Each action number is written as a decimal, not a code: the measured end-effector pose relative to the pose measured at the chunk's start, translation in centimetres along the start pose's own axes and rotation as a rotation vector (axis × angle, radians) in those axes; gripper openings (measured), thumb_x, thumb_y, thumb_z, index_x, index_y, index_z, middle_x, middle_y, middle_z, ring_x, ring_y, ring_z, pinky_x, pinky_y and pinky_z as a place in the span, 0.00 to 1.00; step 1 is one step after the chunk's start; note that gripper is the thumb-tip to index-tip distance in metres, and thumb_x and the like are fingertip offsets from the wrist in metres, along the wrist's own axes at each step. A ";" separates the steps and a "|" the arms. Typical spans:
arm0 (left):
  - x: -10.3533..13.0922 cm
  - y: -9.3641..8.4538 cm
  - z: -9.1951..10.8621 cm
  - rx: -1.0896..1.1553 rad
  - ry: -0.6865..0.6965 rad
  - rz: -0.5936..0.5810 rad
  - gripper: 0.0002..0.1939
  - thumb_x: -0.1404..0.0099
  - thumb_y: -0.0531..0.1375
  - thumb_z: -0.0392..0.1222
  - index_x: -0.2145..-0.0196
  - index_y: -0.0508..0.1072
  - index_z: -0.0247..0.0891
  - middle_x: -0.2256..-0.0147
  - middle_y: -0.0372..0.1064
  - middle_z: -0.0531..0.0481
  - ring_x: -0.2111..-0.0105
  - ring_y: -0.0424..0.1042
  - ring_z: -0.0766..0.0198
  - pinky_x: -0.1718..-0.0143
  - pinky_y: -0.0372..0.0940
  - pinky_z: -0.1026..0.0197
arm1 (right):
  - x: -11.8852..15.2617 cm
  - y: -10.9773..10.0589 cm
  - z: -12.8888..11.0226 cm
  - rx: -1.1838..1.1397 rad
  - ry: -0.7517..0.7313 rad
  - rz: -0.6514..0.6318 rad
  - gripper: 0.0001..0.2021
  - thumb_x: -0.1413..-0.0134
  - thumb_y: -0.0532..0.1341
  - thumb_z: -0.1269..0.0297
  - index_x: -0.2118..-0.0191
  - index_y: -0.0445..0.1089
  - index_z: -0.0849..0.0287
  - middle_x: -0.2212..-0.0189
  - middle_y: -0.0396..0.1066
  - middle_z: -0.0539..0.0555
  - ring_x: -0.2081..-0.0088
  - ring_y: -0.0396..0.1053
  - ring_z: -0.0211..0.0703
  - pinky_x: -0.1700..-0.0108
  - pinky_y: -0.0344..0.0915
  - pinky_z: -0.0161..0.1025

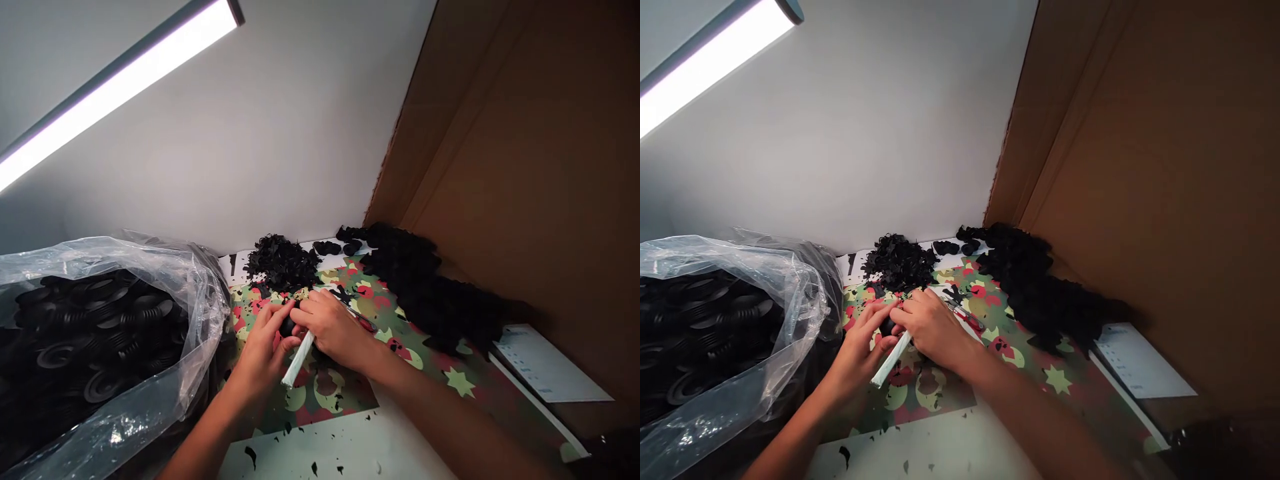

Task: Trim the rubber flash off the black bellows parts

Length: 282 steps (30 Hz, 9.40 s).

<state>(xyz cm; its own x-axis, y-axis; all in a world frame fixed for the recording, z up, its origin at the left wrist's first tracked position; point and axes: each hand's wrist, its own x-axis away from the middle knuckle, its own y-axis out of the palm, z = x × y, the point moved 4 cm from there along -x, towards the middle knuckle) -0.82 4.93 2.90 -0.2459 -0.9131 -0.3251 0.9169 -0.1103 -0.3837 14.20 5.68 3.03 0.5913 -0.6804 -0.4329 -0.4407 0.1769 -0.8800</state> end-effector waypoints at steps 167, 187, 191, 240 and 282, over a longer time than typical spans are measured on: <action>1.4 -0.4 -0.4 0.058 -0.305 0.086 0.03 0.50 0.70 0.35 0.76 0.82 0.41 0.75 0.76 0.50 0.72 0.72 0.59 0.68 0.65 0.60 | 2.9 0.1 -1.5 -0.369 -0.050 0.265 0.13 0.31 0.52 0.70 0.68 0.69 0.55 0.65 0.80 0.57 0.61 0.77 0.47 0.54 0.67 0.47; 1.4 0.0 -0.7 0.063 -0.392 0.004 0.02 0.50 0.70 0.35 0.77 0.80 0.38 0.75 0.75 0.52 0.72 0.71 0.61 0.69 0.63 0.61 | 3.2 -0.5 -0.9 -0.660 0.127 0.155 0.07 0.34 0.59 0.63 0.63 0.73 0.54 0.61 0.81 0.55 0.58 0.78 0.47 0.51 0.73 0.46; 1.4 0.0 -1.0 0.019 -0.375 -0.005 0.03 0.49 0.69 0.33 0.77 0.80 0.38 0.75 0.75 0.51 0.72 0.71 0.61 0.68 0.63 0.61 | 3.1 -0.6 -1.2 -0.611 0.054 0.194 0.06 0.33 0.59 0.65 0.63 0.72 0.54 0.59 0.81 0.54 0.58 0.77 0.46 0.52 0.72 0.44; 1.2 -0.6 -0.2 0.313 -0.324 0.166 0.10 0.50 0.72 0.41 0.68 0.83 0.38 0.71 0.76 0.50 0.74 0.73 0.63 0.73 0.70 0.63 | 2.4 0.6 0.4 -1.157 0.562 0.160 0.12 0.36 0.55 0.53 0.65 0.65 0.54 0.78 0.61 0.45 0.75 0.62 0.38 0.71 0.61 0.36; 1.0 -1.4 0.7 0.007 -0.034 0.155 0.04 0.41 0.69 0.42 0.71 0.81 0.41 0.73 0.73 0.50 0.72 0.70 0.63 0.71 0.64 0.63 | 2.8 -3.0 -1.1 -0.458 -0.092 0.398 0.05 0.34 0.60 0.69 0.62 0.72 0.53 0.58 0.82 0.56 0.59 0.80 0.46 0.56 0.73 0.45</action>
<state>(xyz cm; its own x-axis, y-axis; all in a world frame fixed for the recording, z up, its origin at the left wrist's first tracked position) -2.10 3.94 3.69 -0.0909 -0.9321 -0.3505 0.9453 0.0300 -0.3248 16.43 2.49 4.67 0.3683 -0.5573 -0.7442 -0.8731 0.0676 -0.4828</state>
